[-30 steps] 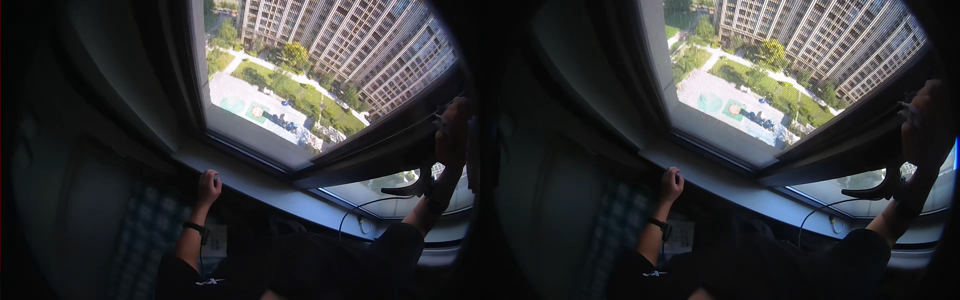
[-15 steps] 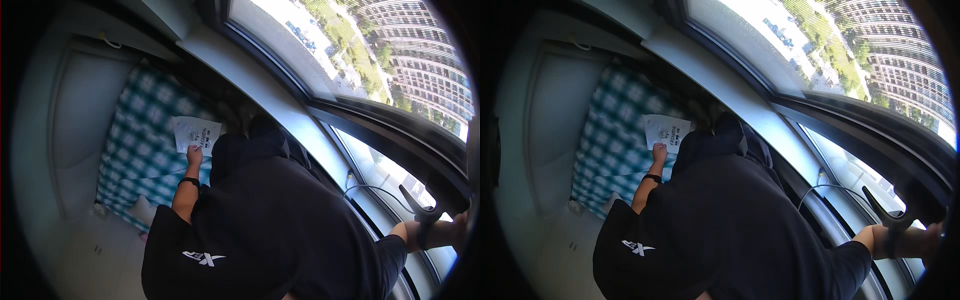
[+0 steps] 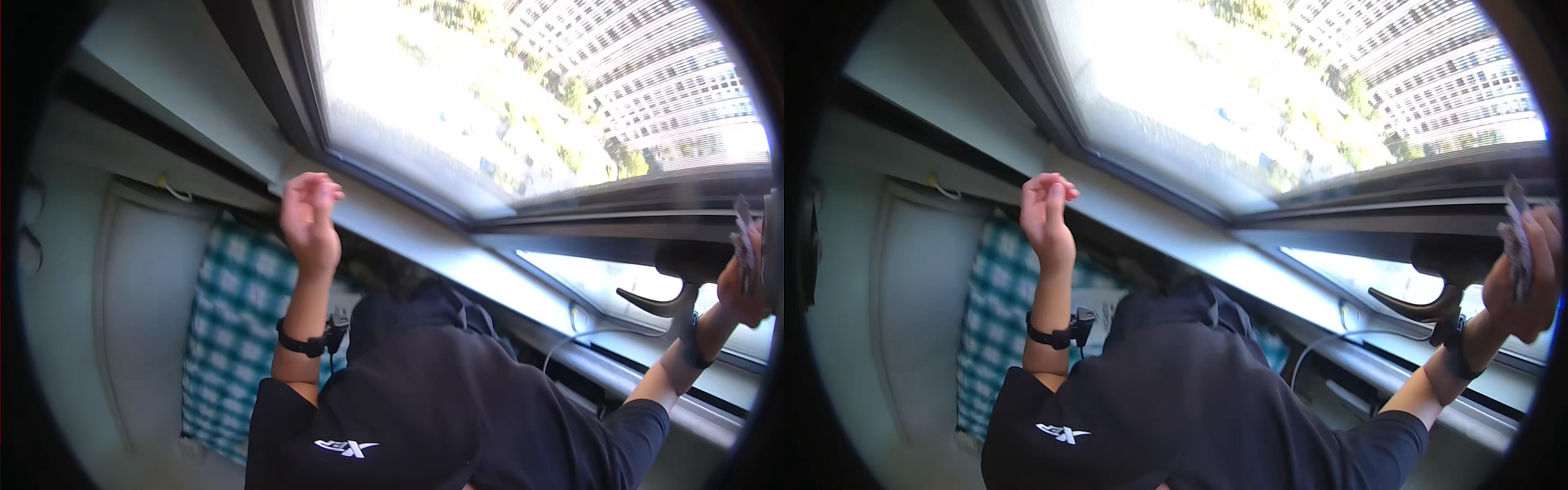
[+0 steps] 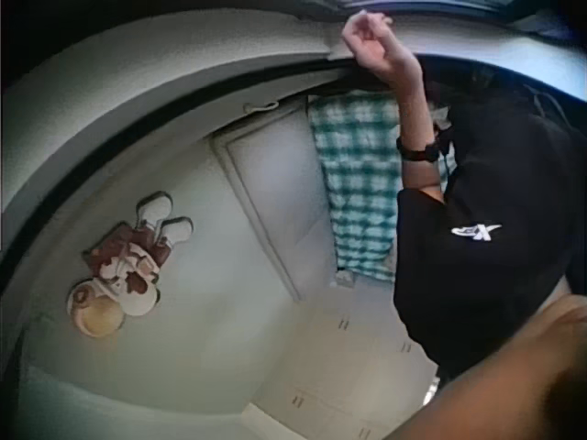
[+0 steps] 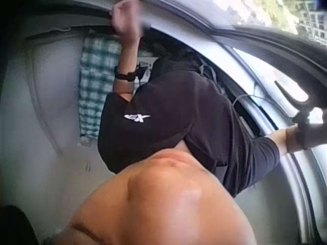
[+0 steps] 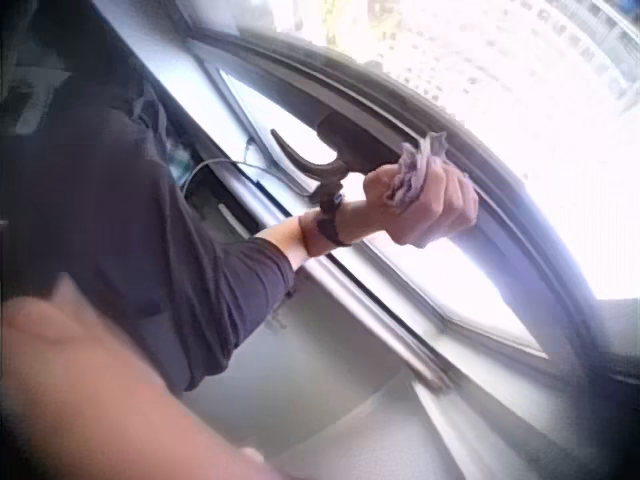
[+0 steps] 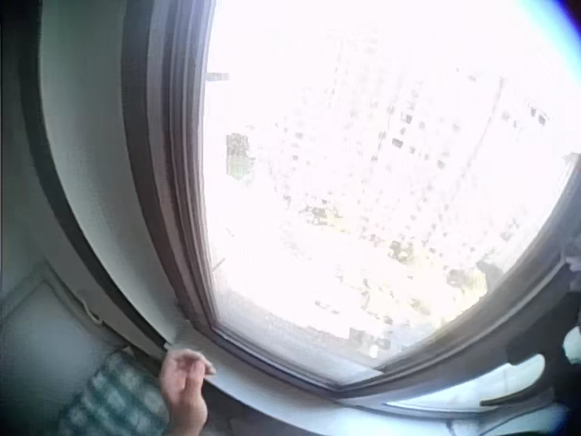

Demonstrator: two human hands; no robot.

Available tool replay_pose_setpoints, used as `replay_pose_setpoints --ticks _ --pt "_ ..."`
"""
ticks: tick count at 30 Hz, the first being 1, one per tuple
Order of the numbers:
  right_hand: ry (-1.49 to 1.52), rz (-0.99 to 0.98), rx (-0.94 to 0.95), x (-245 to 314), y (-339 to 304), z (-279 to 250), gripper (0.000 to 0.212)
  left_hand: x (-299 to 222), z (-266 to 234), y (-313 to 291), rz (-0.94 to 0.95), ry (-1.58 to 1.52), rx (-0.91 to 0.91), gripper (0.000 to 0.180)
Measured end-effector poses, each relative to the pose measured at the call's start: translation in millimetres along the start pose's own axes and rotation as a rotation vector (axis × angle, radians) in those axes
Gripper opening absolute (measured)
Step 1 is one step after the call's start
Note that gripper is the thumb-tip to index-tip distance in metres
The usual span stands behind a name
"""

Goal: The person wipes the upper, lower, and side edges of a window pane with a cloth. The person then closes the window and locks the handle.

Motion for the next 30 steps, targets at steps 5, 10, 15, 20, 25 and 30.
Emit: replay_pose_setpoints --ticks 5,10,15,20,25,30 --pt "-0.033 0.153 -0.144 6.5 1.4 -13.7 0.018 -144.8 124.6 -38.0 0.463 -0.169 0.632 0.017" --pt "0.016 0.529 -0.251 44.2 18.3 -12.4 0.033 -181.9 149.4 -87.0 0.586 -0.493 0.618 0.060" --pt "0.272 0.648 -0.144 87.9 24.4 22.6 0.042 -174.8 197.3 -102.5 0.713 -0.180 0.780 0.094" --pt "0.106 0.488 -0.083 89.6 30.5 26.3 0.037 -150.3 239.9 -107.0 0.352 -0.272 0.997 0.065" --pt "-0.061 0.645 -0.211 74.0 13.5 22.9 0.030 -142.4 258.0 -85.3 0.327 -0.369 0.857 0.035" --pt "-0.030 0.870 -0.452 64.5 -11.3 20.5 0.018 -169.0 244.9 -107.4 1.158 -0.450 0.382 0.026"
Point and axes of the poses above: each hand's wrist, its own y-axis towards the middle knuckle, its own z-axis out of the palm, x = y × z, the point moved 7 cm from there along y, towards the middle knuckle, and after that the axes turned 12 degrees about -x, right-handed, at the moved point
